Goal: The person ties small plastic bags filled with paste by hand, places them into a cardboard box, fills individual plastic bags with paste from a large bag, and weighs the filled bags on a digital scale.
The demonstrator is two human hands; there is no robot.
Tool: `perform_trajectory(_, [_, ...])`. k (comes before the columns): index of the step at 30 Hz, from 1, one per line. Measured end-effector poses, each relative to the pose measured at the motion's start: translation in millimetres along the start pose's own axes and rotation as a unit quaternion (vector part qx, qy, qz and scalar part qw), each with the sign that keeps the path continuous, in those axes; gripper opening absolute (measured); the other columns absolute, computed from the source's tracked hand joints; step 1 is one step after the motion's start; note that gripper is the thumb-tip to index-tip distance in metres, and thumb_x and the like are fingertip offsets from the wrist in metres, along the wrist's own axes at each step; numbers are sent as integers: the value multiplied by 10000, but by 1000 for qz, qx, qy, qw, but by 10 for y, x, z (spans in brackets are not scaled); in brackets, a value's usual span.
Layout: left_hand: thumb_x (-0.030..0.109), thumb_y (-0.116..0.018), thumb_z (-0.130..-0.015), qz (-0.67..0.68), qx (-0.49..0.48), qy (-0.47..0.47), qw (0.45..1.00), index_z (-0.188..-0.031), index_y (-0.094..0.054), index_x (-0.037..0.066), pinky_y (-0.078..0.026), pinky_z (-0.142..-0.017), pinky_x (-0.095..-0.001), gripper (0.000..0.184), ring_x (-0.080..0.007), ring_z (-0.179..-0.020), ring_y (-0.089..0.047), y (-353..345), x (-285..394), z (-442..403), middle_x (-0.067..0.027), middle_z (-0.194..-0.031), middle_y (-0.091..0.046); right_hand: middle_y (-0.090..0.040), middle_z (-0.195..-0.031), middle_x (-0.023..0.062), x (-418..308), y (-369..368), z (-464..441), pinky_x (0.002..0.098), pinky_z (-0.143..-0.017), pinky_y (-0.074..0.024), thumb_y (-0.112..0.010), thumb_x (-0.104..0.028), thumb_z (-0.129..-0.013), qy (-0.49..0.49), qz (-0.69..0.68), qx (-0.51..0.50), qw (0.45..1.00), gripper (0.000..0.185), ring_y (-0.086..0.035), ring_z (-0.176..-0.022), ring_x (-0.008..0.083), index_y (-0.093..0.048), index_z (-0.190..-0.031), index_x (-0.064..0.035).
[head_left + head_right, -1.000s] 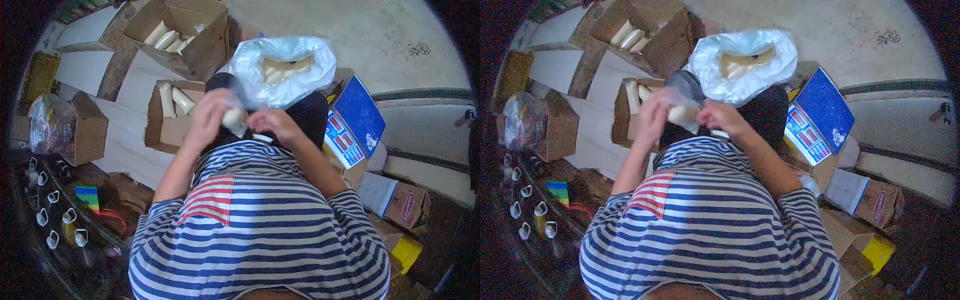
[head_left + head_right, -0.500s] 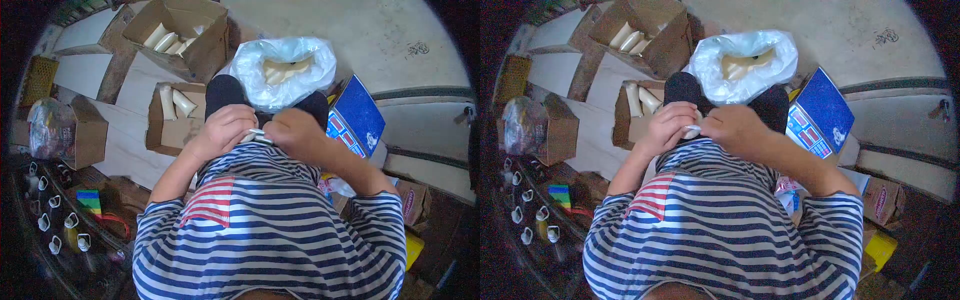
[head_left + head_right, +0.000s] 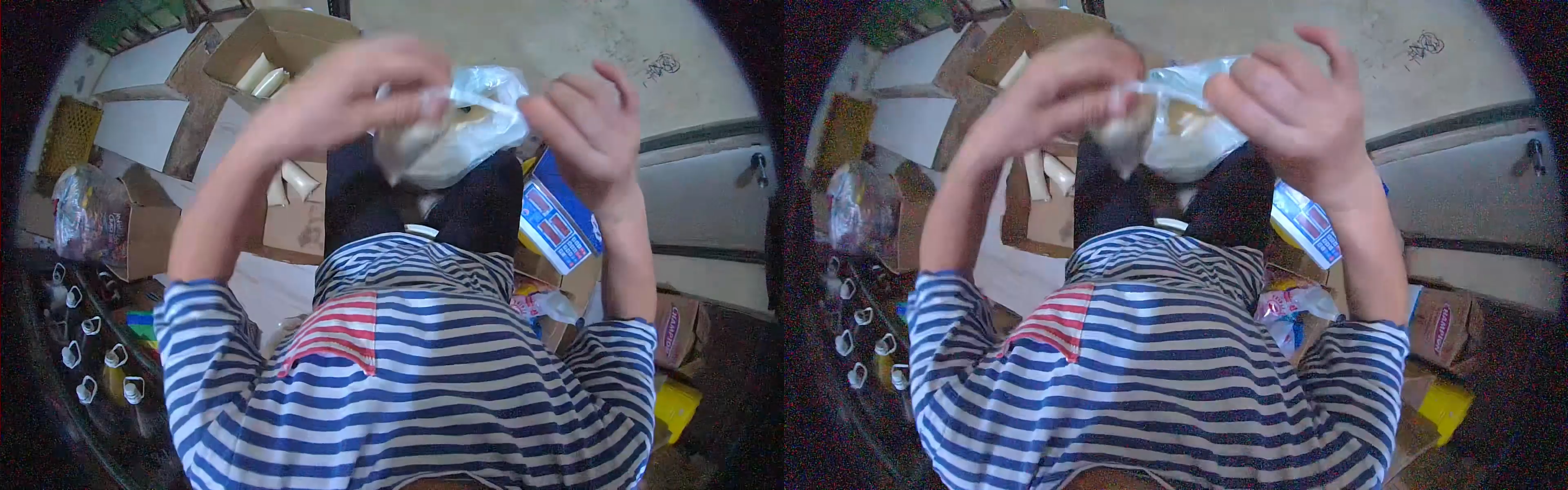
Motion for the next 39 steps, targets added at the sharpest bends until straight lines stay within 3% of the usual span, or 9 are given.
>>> perform_trajectory(4, [139,-621,-808,-153,72,-135,976,-873,-597,40,-472,-769,-311,121,-177,-901,-562,429,482,-501,-77,-963,-560,-600,-829,50,99,220,21,386,-852,-403,-612,-79,-764,-104,26,93,990,104,-581,-774,197,-615,-866,-58])
perform_trajectory(6, [47,-650,-746,-132,177,-215,951,-880,-619,34,-487,-747,-292,138,-181,-893,-569,603,689,-641,-86,-957,-553,-612,-836,28,333,-130,231,317,-787,-429,-568,-186,-853,-440,-437,240,747,134,-576,-766,148,-606,-900,-66])
perform_trajectory(8, [-35,-670,-696,-122,252,-272,921,-884,-632,23,-499,-736,-272,200,-184,-892,-571,736,868,-733,-90,-964,-541,-604,-828,22,136,-614,-122,287,-722,-443,-508,-241,-907,-235,-790,321,466,221,-570,-783,134,-601,-902,-40])
perform_trajectory(14, [121,-668,-731,298,266,-226,888,-831,-598,15,-427,-856,-336,162,-221,-1004,-524,652,111,-147,-113,-1018,-556,-608,-917,79,561,-1284,-308,365,-772,-445,-563,-221,-839,-295,-558,150,761,189,-563,-742,215,-615,-898,-49])
perform_trajectory(17, [83,-710,-648,350,257,-63,899,-747,-640,31,-329,-964,-396,132,-293,-1124,-438,150,-398,290,-125,-1082,-531,-552,-791,-6,112,-785,-359,366,-728,-405,-597,-158,-674,-28,-209,128,969,219,-564,-798,177,-616,-891,-189])
perform_trajectory(26, [70,-674,-710,317,373,251,835,-817,-656,54,-356,-901,-324,110,-194,-1007,-497,-627,-1222,1492,-62,-991,-552,-526,-699,55,-717,-1704,126,325,-699,-408,-625,-68,-730,-238,-339,74,907,90,-536,-697,204,-617,-819,-79])
perform_trajectory(29, [72,-651,-735,86,359,228,901,-837,-655,52,-362,-897,-331,103,-223,-1002,-514,-433,-988,1395,-84,-1012,-571,-524,-705,75,-652,-2006,236,280,-663,-409,-621,-58,-753,-391,-495,58,774,105,-532,-700,191,-614,-857,-52])
perform_trajectory(31, [53,-606,-768,-138,300,180,927,-858,-643,30,-371,-902,-352,101,-273,-1021,-515,-425,-718,1258,-115,-1027,-591,-520,-710,79,-773,-2344,441,250,-633,-406,-618,-72,-775,-503,-657,41,560,128,-522,-694,172,-606,-894,-25])
perform_trajectory(39, [100,-449,-900,152,458,260,836,-1059,-521,5,-349,-938,-313,199,-160,-1090,-438,-725,-1046,1384,-137,-1183,-469,-530,-704,48,-722,-1784,225,287,-650,-377,-631,-85,-735,-439,-409,135,788,160,-508,-655,173,-621,-892,-59])
Point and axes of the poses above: each hand's wrist, its own z-axis away from the middle knuckle, its own y-axis out of the back of the hand, x = y × z, the point moved 9 cm from there along -z, towards the middle knuckle
